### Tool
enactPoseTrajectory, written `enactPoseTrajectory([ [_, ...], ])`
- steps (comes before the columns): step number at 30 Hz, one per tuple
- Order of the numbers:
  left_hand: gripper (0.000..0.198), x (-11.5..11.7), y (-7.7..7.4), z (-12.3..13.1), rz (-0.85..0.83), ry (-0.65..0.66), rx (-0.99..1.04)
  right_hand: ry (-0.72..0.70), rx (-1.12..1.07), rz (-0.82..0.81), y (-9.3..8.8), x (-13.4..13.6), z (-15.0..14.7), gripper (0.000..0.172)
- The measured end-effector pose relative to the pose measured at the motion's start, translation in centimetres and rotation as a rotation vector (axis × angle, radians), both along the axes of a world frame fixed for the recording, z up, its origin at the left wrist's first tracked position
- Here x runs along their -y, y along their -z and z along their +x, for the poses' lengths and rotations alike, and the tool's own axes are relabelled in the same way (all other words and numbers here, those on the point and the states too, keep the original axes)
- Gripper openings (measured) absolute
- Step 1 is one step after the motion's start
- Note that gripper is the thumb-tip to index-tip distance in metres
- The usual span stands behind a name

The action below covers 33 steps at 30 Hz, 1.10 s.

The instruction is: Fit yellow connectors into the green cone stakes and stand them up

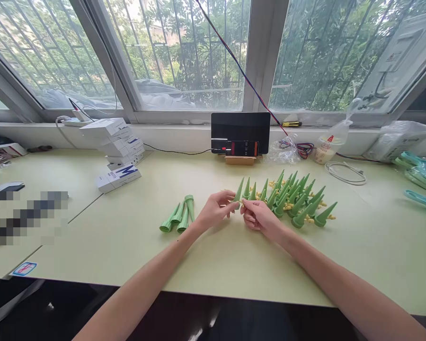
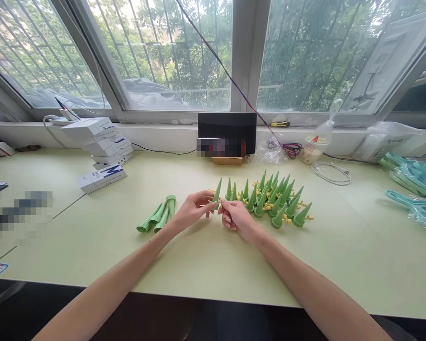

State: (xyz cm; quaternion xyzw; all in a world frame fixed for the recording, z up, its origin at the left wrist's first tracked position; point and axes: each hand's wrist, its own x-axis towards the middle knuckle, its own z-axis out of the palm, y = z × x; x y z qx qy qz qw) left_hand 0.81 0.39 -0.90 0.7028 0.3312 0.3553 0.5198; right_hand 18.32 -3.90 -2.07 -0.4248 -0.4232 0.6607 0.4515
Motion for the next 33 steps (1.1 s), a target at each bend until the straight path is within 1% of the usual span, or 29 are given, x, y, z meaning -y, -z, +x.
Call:
enactPoseTrajectory([
  [3, 0.033, 0.16, -0.09, -0.01, -0.065, 0.005, -0.005, 0.036, 0.084, 0.061, 0.33, -0.08, -0.13, 0.047],
  [6, 0.033, 0.06, -0.23, -0.05, -0.100, 0.001, 0.004, 0.063, 0.216, 0.162, 0.43, 0.02, -0.27, 0.046],
  [8, 0.033, -0.11, -0.31, -0.12, -0.112, -0.013, 0.004, 0.102, 0.342, 0.273, 0.41, 0.20, -0.34, 0.044],
  [12, 0.033, -0.45, -0.33, -0.29, -0.141, -0.057, 0.005, 0.189, 0.623, 0.555, 0.29, 0.67, -0.37, 0.039],
  [15, 0.035, -0.56, -0.19, -0.37, -0.156, -0.076, 0.023, 0.179, 0.740, 0.688, 0.25, 0.84, -0.30, 0.035],
  [17, 0.037, -0.61, -0.02, -0.37, -0.162, -0.081, 0.025, 0.174, 0.793, 0.749, 0.30, 0.79, -0.20, 0.036],
  [20, 0.037, -0.65, 0.16, -0.34, -0.176, -0.081, 0.010, 0.188, 0.857, 0.792, 0.48, 0.59, -0.03, 0.038],
  [23, 0.038, -0.64, 0.06, -0.35, -0.201, -0.049, -0.001, 0.217, 0.883, 0.795, 0.61, 0.48, 0.09, 0.032],
  [27, 0.037, -0.52, -0.51, -0.48, -0.245, 0.020, -0.003, 0.264, 0.846, 0.827, 0.52, 0.62, 0.15, 0.026],
  [30, 0.035, -0.46, -0.78, -0.53, -0.253, 0.058, -0.012, 0.257, 0.831, 0.843, 0.39, 0.72, 0.21, 0.026],
  [33, 0.036, -0.48, -0.60, -0.52, -0.243, 0.077, -0.010, 0.237, 0.827, 0.842, 0.43, 0.71, 0.26, 0.030],
])
